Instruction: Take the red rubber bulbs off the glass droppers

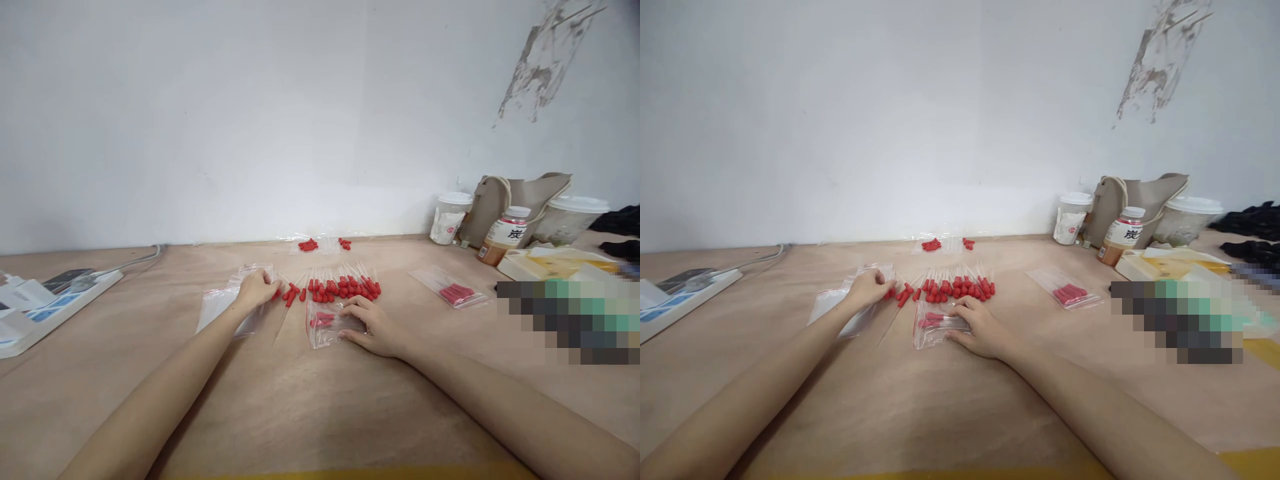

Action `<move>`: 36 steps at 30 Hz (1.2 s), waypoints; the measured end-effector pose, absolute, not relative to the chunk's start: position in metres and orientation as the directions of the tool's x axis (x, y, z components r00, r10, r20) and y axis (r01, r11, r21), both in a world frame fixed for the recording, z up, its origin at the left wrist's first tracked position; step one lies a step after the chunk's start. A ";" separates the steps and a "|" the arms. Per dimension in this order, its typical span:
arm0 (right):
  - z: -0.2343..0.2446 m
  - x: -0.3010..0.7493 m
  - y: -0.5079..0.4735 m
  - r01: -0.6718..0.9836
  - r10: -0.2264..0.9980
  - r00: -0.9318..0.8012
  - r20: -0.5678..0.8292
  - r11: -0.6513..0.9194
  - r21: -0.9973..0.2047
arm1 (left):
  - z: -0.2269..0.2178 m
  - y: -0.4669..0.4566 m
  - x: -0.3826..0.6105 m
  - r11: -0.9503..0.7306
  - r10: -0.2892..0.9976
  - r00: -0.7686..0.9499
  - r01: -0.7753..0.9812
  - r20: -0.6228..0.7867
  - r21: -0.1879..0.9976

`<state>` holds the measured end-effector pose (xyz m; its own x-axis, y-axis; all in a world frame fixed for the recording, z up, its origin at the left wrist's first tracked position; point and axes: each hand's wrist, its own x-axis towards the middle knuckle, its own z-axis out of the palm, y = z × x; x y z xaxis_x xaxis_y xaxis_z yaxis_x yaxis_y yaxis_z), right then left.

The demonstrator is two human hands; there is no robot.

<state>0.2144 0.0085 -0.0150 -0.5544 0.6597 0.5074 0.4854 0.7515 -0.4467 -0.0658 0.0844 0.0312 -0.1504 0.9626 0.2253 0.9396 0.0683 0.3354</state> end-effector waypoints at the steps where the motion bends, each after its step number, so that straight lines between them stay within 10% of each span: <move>1: -0.015 0.214 0.009 0.485 0.660 -0.555 0.507 0.751 -0.447 | 0.030 0.089 -0.066 0.073 0.961 -0.157 0.939 0.229 0.337; 19: -0.015 0.214 0.009 0.478 0.669 -0.559 0.490 0.743 -0.468 | 0.033 0.062 -0.049 -0.147 0.963 0.071 0.946 0.258 0.288; 31: -0.016 0.215 0.010 0.476 0.664 -0.564 0.490 0.747 -0.465 | 0.050 0.035 -0.050 -0.251 0.924 0.367 0.796 -0.109 0.551; 36: -0.016 0.215 0.008 0.474 0.666 -0.561 0.492 0.746 -0.468 | 0.080 0.036 -0.062 -0.480 0.876 0.472 0.834 0.098 0.272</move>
<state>0.2146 0.0085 -0.0158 -0.5609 0.6658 0.4921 0.4745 0.7456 -0.4679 -0.0621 0.0365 0.0804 0.4723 0.8760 0.0977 0.8341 -0.4801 0.2716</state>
